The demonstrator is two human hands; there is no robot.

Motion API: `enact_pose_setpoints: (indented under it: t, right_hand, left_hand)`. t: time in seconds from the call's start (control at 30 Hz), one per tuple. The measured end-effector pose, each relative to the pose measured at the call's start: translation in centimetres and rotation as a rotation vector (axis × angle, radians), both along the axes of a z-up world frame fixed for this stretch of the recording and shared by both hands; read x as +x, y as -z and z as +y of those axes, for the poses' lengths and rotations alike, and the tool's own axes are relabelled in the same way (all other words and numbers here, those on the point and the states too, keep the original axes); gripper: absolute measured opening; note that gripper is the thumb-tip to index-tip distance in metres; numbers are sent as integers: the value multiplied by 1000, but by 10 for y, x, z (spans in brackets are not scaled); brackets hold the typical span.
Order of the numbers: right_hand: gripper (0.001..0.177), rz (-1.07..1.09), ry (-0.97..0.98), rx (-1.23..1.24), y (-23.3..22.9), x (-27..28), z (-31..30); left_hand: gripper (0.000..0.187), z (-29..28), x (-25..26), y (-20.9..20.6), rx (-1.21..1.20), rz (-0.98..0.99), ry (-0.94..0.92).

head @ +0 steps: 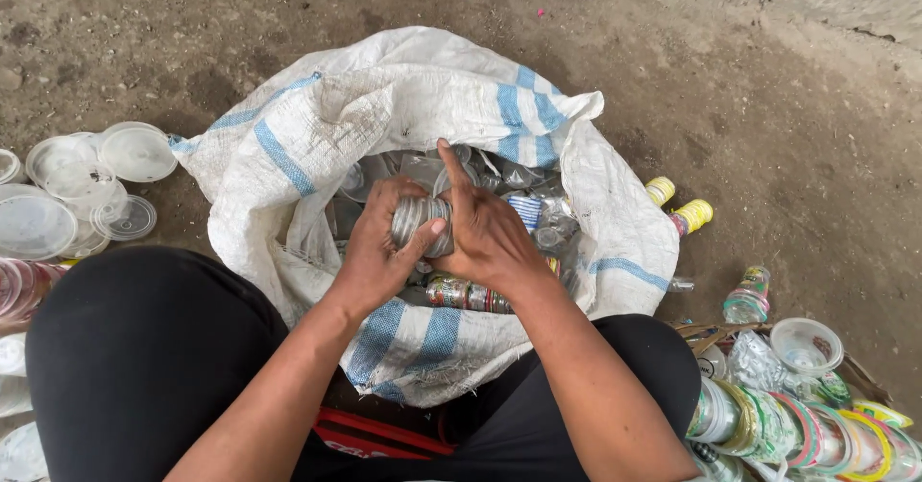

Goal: Sorting and stacking various plastic containers from a large sack into organized piles on the ground.

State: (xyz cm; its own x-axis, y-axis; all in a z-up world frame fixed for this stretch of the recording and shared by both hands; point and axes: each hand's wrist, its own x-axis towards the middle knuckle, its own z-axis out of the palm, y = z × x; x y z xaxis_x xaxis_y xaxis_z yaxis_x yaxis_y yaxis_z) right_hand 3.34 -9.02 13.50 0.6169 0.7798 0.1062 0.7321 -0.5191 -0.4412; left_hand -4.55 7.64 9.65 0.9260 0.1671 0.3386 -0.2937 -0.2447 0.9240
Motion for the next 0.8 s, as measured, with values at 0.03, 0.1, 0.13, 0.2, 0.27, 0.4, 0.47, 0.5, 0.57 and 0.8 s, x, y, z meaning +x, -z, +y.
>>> enact_pose_setpoints:
  t: [0.03,0.1,0.13,0.2,0.27,0.4,0.47,0.5,0.57,0.8]
  right_hand:
    - [118,-2,-7,10,-3,0,-2]
    - [122,-47,-22,23,-9,1,-1]
    - [126,-95,-40,36,-12,2,0]
    - [129,-162,-26,16,-20,9,-7]
    - [133,-217,-20,-5,-19,11,-14]
    - [82,-411,58,-68,25,40,-24]
    - [64,-522,83,-50,25,43,-24]
    - [55,-360,50,8,4,40,-20]
    - [45,-199,15,66,-24,35,-15]
    - [60,208,45,238,-8,37,-12]
  left_hand:
    - [41,0,1,8,-21,-17,1]
    - [41,2,-1,0,-117,26,19]
    - [40,3,-1,-4,-213,65,33]
    - [40,5,5,0,-223,78,-9]
    - [40,10,7,5,-234,103,-59]
    - [42,11,19,0,-312,106,-36]
    - [40,3,15,-8,-217,45,-47]
    - [37,3,15,-14,-199,-17,-4]
    - [34,4,18,-26,-180,-81,37]
    - [36,15,24,-36,119,-95,106]
